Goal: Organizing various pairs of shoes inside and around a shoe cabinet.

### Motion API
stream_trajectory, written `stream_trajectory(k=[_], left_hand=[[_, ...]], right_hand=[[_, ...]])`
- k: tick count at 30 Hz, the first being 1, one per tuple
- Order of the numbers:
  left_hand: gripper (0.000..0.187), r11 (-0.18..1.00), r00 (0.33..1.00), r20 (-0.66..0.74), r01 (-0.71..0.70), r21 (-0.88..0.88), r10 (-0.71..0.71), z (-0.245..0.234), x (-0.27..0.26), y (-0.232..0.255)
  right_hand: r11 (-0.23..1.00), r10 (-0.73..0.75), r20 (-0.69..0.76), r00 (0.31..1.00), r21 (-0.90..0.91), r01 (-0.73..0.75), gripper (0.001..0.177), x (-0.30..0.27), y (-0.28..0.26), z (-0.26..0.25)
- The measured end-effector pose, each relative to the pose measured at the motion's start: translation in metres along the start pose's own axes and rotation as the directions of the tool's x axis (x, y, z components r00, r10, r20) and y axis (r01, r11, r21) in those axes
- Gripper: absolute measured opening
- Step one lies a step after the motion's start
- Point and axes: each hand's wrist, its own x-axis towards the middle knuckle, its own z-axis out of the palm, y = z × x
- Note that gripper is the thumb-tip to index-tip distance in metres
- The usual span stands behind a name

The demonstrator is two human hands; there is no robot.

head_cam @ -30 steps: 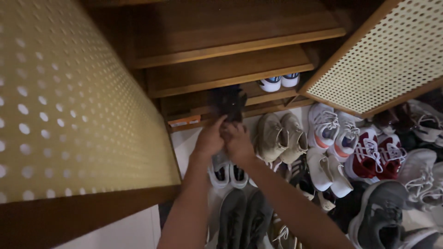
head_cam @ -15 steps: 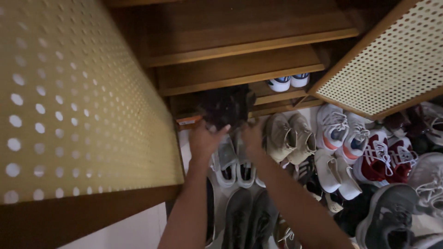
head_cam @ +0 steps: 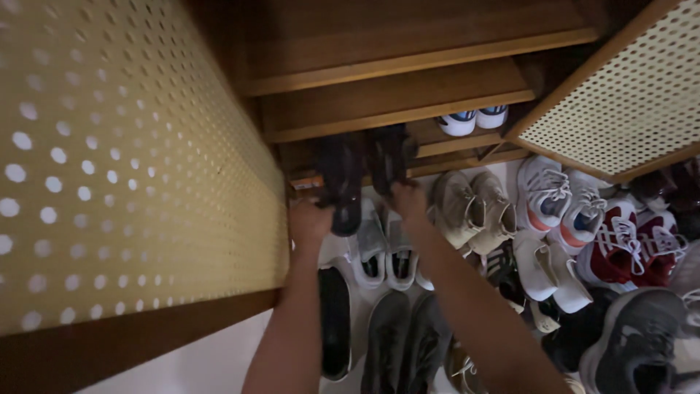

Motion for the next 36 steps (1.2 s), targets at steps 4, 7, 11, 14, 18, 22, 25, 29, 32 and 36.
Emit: stream_trajectory(k=[4, 7, 11, 14, 18, 22, 25, 29, 32, 36], left_hand=[[0.038, 0.981, 0.968, 0.16, 0.195, -0.002, -0.192, -0.022, 0.004, 0.009], [0.037, 0.982, 0.964, 0.189, 0.186, 0.018, -0.186, -0.019, 0.006, -0.001], [0.037, 0.997, 0.978, 0.196, 0.073, 0.005, -0.072, -0.011, 0.004, -0.016], [0.041, 0.999, 0.976, 0.214, 0.035, -0.019, -0.03, -0.012, 0.002, -0.009], [0.041, 0.994, 0.933, 0.36, 0.017, -0.111, 0.024, -0.015, -0.004, 0.023], [0.044, 0.944, 0.934, 0.356, 0.11, -0.311, 0.009, 0.014, -0.005, 0.024], [0.052, 0.748, 0.861, 0.475, 0.435, -0.502, -0.181, 0.004, -0.011, 0.04], [0.059, 0.797, 0.868, 0.444, 0.423, -0.432, -0.22, 0.014, -0.011, 0.027], [0.06, 0.874, 0.923, 0.354, 0.292, -0.389, -0.151, 0.026, -0.008, 0.012], [0.053, 0.89, 0.926, 0.35, 0.274, -0.365, -0.141, 0.029, -0.009, 0.001]], right_hand=[[0.975, 0.038, -0.065, 0.997, -0.214, -0.051, 0.029, 0.011, 0.024, -0.022], [0.875, 0.101, 0.134, 0.986, -0.483, -0.024, 0.031, -0.022, 0.015, -0.028], [0.955, 0.28, 0.023, 0.96, -0.105, -0.277, 0.027, -0.018, 0.054, -0.039], [0.963, 0.269, 0.038, 0.962, -0.024, -0.268, 0.027, -0.037, 0.045, -0.031], [0.985, -0.144, 0.137, 0.98, -0.076, 0.155, 0.045, -0.062, 0.025, -0.002], [0.884, -0.402, 0.333, 0.853, -0.102, 0.457, 0.046, -0.061, 0.005, 0.015], [0.976, -0.212, 0.233, 0.949, -0.007, 0.22, 0.062, -0.092, -0.037, 0.034], [0.923, 0.143, 0.272, 0.952, -0.383, -0.03, 0.062, -0.129, -0.067, 0.038], [0.878, 0.003, 0.403, 0.915, -0.44, 0.191, 0.066, -0.119, -0.054, 0.029], [0.853, -0.041, 0.398, 0.916, -0.463, 0.24, 0.079, -0.122, -0.051, 0.031]])
